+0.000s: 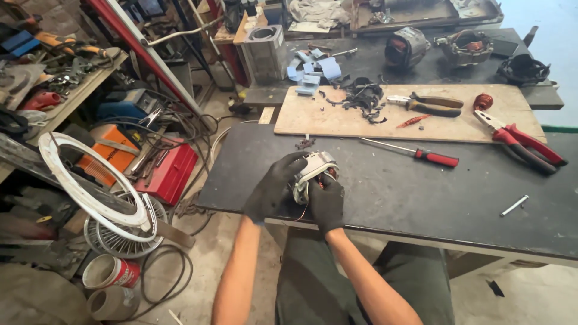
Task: Repairing an electric motor stator by manipulating copper windings and using hand tools
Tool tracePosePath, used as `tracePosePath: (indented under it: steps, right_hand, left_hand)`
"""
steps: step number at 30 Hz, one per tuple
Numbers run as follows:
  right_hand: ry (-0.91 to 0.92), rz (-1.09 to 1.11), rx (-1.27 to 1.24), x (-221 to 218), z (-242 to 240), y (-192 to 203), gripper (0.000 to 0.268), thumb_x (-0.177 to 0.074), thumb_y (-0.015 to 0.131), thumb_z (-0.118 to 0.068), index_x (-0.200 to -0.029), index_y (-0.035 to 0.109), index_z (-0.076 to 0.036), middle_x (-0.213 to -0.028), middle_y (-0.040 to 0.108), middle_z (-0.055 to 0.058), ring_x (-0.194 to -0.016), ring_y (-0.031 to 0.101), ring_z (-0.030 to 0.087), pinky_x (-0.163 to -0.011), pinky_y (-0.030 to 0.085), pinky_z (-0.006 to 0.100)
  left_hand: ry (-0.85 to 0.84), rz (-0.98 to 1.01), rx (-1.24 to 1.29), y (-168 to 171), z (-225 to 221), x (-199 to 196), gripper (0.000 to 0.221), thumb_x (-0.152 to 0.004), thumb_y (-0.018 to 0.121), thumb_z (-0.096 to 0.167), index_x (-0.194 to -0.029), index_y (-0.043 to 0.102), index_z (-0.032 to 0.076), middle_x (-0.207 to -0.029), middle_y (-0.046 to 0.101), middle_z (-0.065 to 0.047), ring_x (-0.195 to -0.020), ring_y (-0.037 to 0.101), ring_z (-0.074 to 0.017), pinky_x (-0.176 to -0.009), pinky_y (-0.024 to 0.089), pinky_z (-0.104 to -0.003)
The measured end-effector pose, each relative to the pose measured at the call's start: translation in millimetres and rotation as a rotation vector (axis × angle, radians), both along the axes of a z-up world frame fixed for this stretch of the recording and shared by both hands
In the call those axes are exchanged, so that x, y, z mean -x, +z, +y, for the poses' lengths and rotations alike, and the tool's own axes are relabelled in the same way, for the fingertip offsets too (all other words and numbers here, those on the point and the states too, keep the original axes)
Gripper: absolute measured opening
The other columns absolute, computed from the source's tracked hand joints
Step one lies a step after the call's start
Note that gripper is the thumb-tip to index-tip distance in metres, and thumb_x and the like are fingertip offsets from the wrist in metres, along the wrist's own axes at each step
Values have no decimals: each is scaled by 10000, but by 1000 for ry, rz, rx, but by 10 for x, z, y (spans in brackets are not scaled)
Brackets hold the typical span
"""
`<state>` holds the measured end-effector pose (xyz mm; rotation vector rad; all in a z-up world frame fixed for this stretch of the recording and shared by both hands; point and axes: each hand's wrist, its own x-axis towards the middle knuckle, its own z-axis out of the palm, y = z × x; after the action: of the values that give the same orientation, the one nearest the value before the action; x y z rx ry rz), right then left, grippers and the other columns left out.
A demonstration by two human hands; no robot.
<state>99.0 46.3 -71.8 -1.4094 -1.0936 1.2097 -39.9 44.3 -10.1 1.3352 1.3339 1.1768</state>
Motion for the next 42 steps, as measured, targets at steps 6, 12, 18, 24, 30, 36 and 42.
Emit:
tracePosePath:
  steps: [6,12,18,24,30,36,42]
  right_hand:
    - [72,-91,-58,-76,-49,-51,285,-891,711,-363,-1103,803,-196,-1063,785,98,-1179,667,349,-1029,506,524]
    - [134,-82,-73,-90,-158,100,340,-915,662,-318,-1196,764,-156,-1182,756,141,-1255,608,403,-1071,465,570]
    - [202,-131,-8,-181,-109,-56,327,-917,673,-369,-1206,767,-249,-1200,759,44,-1233,640,341,-1103,470,505]
    - [273,-186,-27,-728,-826,680,296,-939,664,-326,-1161,769,-161,-1166,765,163,-1236,635,397,-1084,471,539]
    - [267,-719,-292,-1330,-1458,-690,241,-848,699,-463,-1046,750,-337,-923,799,-14,-804,761,255,-692,547,440]
    - [599,-745,-238,-1044,-1499,-1193,481,-838,652,-317,-1309,642,-413,-1102,630,-11,-803,721,286,-675,540,447]
    - [698,-591,-944,-427,-1195,-687,384,-912,698,-175,-1296,679,-179,-948,683,131,-803,628,347,-662,493,458]
  left_hand:
    - [-94,185,164,761,16,-376,646,-859,706,575,-1282,734,88,-1316,714,-156,-1254,645,-290,-1104,468,-423]
    - [-30,231,209,454,313,-347,556,-849,774,522,-1162,774,62,-1159,770,-149,-1165,690,-262,-1043,489,-391]
    - [203,626,206,661,103,-486,558,-839,561,725,-954,795,232,-968,780,2,-1118,704,-263,-954,556,-432]
    - [198,687,209,738,111,-488,576,-855,486,747,-869,773,247,-869,759,2,-1064,718,-268,-882,565,-427]
    - [257,567,252,1050,-62,-609,466,-870,446,550,-624,360,164,-666,315,-71,-663,406,-229,-626,329,-434]
    - [35,540,355,594,281,-323,677,-814,487,679,-1156,700,135,-1231,741,-111,-1123,683,-269,-944,445,-394]
    - [-553,677,-126,-72,659,28,552,-1045,281,170,-1581,405,213,-1654,391,28,-1552,295,-195,-1251,179,-346]
